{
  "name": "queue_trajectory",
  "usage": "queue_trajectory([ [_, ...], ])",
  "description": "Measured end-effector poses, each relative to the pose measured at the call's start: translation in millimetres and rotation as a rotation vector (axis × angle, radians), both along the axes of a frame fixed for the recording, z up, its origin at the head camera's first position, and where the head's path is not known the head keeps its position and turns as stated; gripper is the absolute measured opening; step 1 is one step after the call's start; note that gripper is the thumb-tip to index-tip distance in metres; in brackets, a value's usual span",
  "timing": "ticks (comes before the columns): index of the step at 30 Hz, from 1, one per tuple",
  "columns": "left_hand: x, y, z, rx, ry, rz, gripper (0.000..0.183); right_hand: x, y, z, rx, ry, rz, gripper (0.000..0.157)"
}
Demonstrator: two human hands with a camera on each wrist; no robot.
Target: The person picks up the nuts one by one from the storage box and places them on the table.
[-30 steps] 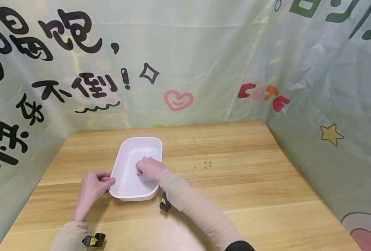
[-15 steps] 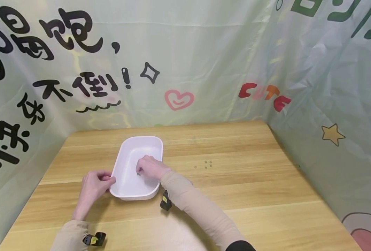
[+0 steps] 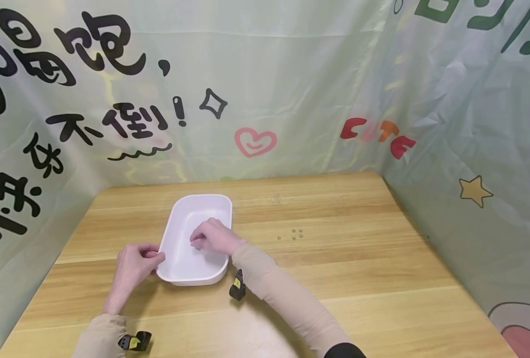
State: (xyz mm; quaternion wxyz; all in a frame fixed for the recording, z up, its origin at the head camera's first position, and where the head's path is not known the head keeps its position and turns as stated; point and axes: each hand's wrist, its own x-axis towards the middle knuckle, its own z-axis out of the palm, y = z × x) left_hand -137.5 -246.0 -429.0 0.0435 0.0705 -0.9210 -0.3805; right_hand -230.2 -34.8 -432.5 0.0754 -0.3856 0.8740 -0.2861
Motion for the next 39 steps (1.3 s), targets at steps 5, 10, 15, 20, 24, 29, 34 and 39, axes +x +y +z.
queue_trajectory([
  [5,0.2,0,0.2,-0.006,-0.006,0.000,0.030,1.8,5,-0.2,-0.125,0.043,-0.036,0.016],
  [10,-0.3,0,-0.5,-0.005,-0.006,-0.003,0.030,2.0,9,-1.3,-0.232,0.101,-0.055,0.014],
  [15,-0.8,0,-0.5,-0.017,-0.004,-0.004,0.031,1.7,14,-5.6,-0.395,0.046,-0.080,0.015],
  [20,-0.6,1,0.2,-0.014,-0.010,-0.005,0.031,2.6,23,-8.2,-0.554,0.038,-0.111,0.012],
  [24,-0.4,1,0.6,-0.009,-0.011,-0.006,0.032,3.8,33,-8.7,-0.629,0.079,-0.133,0.011],
  [29,-0.7,0,-0.1,-0.001,-0.011,-0.008,0.033,5.7,49,-9.4,-0.671,0.032,-0.192,0.011],
  [34,-0.8,-1,-1.0,-0.001,-0.004,-0.011,0.032,6.5,67,-13.2,-0.679,0.043,-0.235,0.010],
  [39,-0.9,-1,-1.5,-0.006,-0.004,-0.011,0.032,6.9,88,-18.2,-0.688,0.102,-0.267,0.012],
])
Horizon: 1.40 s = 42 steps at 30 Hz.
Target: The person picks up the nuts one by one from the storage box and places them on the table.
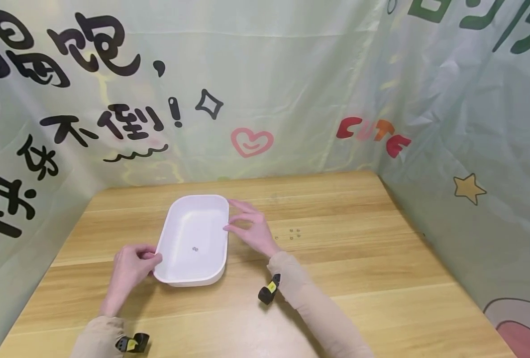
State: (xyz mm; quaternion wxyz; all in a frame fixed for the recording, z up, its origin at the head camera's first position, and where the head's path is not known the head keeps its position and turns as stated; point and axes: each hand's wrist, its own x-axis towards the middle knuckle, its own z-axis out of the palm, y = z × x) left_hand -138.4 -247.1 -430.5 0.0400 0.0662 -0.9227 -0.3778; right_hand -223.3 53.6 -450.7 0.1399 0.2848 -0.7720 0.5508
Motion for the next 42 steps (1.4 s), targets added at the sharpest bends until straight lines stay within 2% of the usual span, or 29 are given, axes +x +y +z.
queue_trajectory([
  [10,0.7,-1,1.1,0.013,-0.004,-0.003,0.034,-1.6,47,-13.7,0.042,0.009,-0.110,0.011],
  [15,1.4,0,1.6,0.007,-0.006,0.003,0.033,-3.1,74,-21.8,0.045,-0.021,-0.152,0.011],
  [22,1.3,0,2.3,0.013,-0.015,0.002,0.034,-0.5,112,-30.7,0.080,-0.112,-0.193,0.011],
  [25,1.4,0,2.3,0.011,-0.016,0.002,0.034,1.2,129,-34.2,0.055,-0.171,-0.216,0.014],
  [29,1.4,1,2.2,0.005,-0.016,0.005,0.033,9.2,147,-27.9,0.047,-0.248,-0.255,0.016],
  [31,0.9,1,2.1,0.002,-0.015,0.003,0.033,10.1,155,-30.6,0.046,-0.285,-0.270,0.017],
  [36,0.1,0,1.6,-0.004,-0.015,-0.001,0.034,2.6,172,-50.0,0.031,-0.308,-0.280,0.020],
  [42,1.2,1,3.0,-0.005,-0.012,-0.002,0.034,2.3,177,-53.3,0.075,-0.314,-0.278,0.022],
])
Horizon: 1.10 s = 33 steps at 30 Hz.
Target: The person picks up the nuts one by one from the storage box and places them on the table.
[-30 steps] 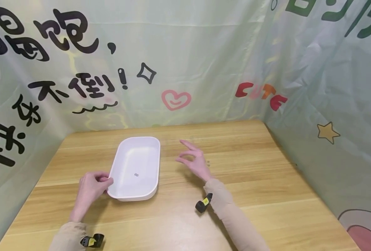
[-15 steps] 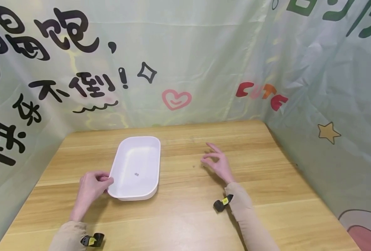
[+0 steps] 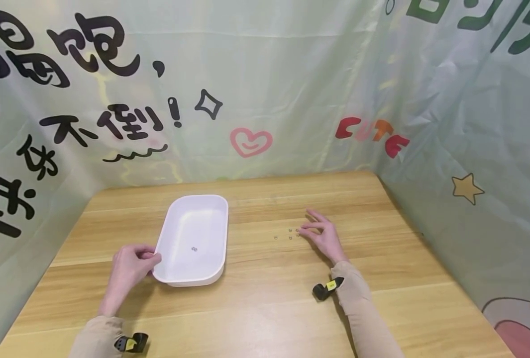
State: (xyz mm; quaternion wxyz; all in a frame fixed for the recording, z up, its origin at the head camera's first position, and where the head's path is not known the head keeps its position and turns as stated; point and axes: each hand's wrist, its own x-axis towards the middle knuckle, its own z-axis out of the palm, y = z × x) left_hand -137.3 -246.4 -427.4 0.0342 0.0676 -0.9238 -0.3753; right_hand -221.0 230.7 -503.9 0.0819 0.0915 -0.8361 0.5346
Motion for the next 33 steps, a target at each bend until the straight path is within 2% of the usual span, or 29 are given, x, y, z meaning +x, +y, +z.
queue_trajectory([
  [9,-1.3,-1.0,-1.1,0.009,-0.002,0.001,0.033,-1.2,2.0,-5.1,0.226,0.084,-0.058,0.018],
  [13,-1.4,-1.7,-2.1,0.012,0.003,0.004,0.031,-0.6,1.7,-4.0,0.266,0.099,-0.065,0.019],
  [28,-0.1,-1.6,-1.2,0.008,0.005,0.002,0.031,1.0,2.6,-4.2,0.316,0.067,-0.037,0.025],
  [33,-1.2,-2.6,-1.5,0.009,-0.002,-0.001,0.032,3.4,5.8,-2.1,0.328,0.049,-0.002,0.038],
])
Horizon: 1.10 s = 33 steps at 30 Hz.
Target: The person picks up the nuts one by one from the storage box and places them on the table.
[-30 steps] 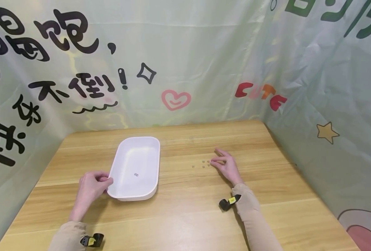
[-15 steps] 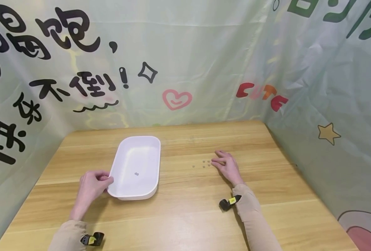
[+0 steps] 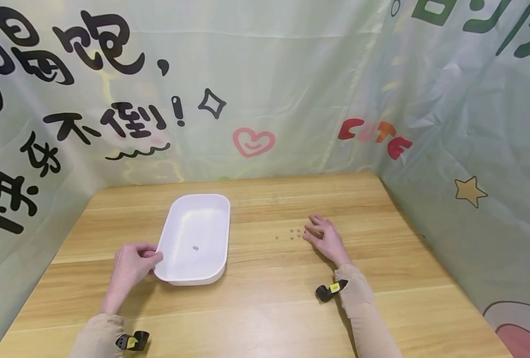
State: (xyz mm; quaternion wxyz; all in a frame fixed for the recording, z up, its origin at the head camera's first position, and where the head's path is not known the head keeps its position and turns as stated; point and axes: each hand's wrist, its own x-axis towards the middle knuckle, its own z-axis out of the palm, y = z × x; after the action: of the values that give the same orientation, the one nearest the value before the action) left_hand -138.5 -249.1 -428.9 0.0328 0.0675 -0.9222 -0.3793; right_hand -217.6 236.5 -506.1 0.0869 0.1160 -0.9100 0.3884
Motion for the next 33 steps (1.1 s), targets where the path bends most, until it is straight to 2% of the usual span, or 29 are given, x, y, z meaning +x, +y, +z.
queue_trajectory([
  [3,0.6,0,-0.2,-0.001,-0.001,0.004,0.031,1.2,2,0.5,-0.050,-0.024,0.013,0.047],
  [9,0.8,0,-0.1,-0.001,0.008,0.002,0.031,1.0,3,5.4,-0.284,-0.060,-0.010,0.056],
  [15,-0.6,0,0.3,0.012,-0.008,0.008,0.032,-2.7,-4,20.9,-0.372,0.069,-0.044,0.042],
  [16,-0.7,0,0.4,0.016,-0.011,0.006,0.033,-0.9,-7,28.0,-0.383,0.075,-0.057,0.039],
  [20,-0.4,0,-0.1,0.023,-0.008,0.001,0.032,-2.6,-13,39.5,-0.472,0.104,-0.104,0.036],
  [26,1.0,1,-0.8,0.020,0.002,0.009,0.031,-8.1,-18,48.6,-0.493,0.120,-0.155,0.041],
  [30,1.2,1,-0.8,0.017,0.002,0.009,0.031,-8.0,-19,50.7,-0.497,0.109,-0.150,0.035],
  [33,1.2,1,-0.5,0.017,0.003,0.009,0.030,-6.8,-25,52.8,-0.458,0.121,-0.108,0.033],
])
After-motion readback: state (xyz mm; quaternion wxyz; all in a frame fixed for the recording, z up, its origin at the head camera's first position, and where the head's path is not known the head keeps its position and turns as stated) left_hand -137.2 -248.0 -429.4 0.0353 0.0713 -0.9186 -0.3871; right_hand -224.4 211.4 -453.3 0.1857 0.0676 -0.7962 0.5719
